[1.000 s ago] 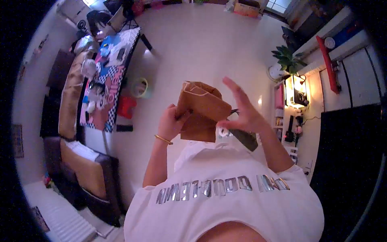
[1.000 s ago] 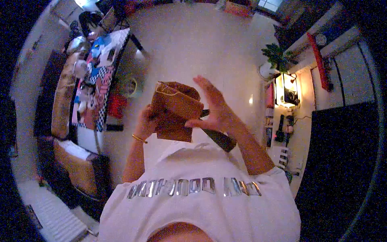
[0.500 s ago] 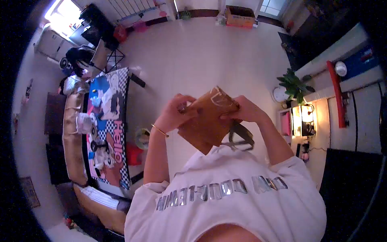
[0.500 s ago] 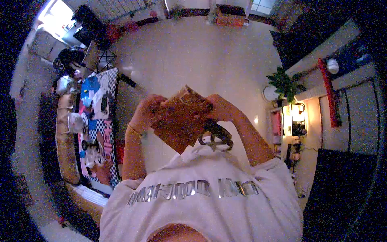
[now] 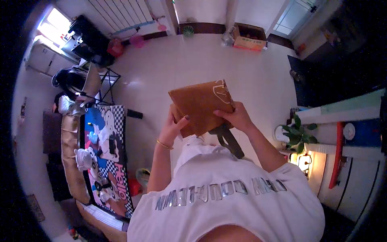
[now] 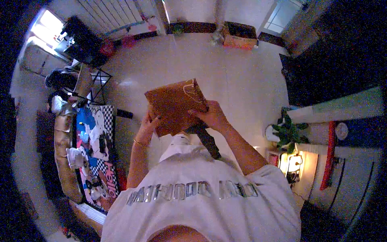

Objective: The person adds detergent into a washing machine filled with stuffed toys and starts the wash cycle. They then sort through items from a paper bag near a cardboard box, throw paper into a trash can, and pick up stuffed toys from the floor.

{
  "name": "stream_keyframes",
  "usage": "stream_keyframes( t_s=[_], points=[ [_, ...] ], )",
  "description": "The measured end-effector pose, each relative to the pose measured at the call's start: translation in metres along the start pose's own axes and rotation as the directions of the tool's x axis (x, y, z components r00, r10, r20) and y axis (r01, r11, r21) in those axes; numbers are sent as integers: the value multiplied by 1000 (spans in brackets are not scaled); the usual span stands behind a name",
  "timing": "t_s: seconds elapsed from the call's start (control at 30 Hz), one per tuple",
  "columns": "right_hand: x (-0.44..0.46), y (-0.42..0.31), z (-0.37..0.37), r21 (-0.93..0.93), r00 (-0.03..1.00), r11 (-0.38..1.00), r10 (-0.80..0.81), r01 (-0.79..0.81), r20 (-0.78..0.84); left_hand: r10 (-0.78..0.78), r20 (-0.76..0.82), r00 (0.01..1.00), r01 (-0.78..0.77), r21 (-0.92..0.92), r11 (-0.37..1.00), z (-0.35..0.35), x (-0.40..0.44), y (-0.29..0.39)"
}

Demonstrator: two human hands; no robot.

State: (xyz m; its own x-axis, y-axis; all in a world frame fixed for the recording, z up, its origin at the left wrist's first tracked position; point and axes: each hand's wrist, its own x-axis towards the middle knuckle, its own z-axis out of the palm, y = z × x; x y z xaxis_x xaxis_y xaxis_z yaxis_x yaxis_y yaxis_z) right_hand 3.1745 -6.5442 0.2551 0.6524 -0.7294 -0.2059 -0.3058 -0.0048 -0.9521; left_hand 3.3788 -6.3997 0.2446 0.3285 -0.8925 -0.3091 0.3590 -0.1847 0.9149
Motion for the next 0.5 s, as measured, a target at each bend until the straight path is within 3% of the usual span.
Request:
stream_keyframes(
  t_s=[0.07, 0.17, 0.33, 0.5],
  points=[
    [58, -8, -5, 5, 998, 998, 57, -57, 17, -25, 19, 1000, 25, -23, 999, -3, 53, 11],
    [151, -11, -15, 100, 999, 995, 27, -31, 40, -257, 31, 966, 258, -26, 966, -39, 145, 20],
    [301, -44, -41, 343, 994, 937, 27, -63, 108, -84, 98, 992, 102, -190, 976, -56, 285, 83],
    [425, -74, -77, 499, 997, 863, 75, -83, 37, -71, 212, 975, 85, -57, 995, -66, 417, 171]
  ],
)
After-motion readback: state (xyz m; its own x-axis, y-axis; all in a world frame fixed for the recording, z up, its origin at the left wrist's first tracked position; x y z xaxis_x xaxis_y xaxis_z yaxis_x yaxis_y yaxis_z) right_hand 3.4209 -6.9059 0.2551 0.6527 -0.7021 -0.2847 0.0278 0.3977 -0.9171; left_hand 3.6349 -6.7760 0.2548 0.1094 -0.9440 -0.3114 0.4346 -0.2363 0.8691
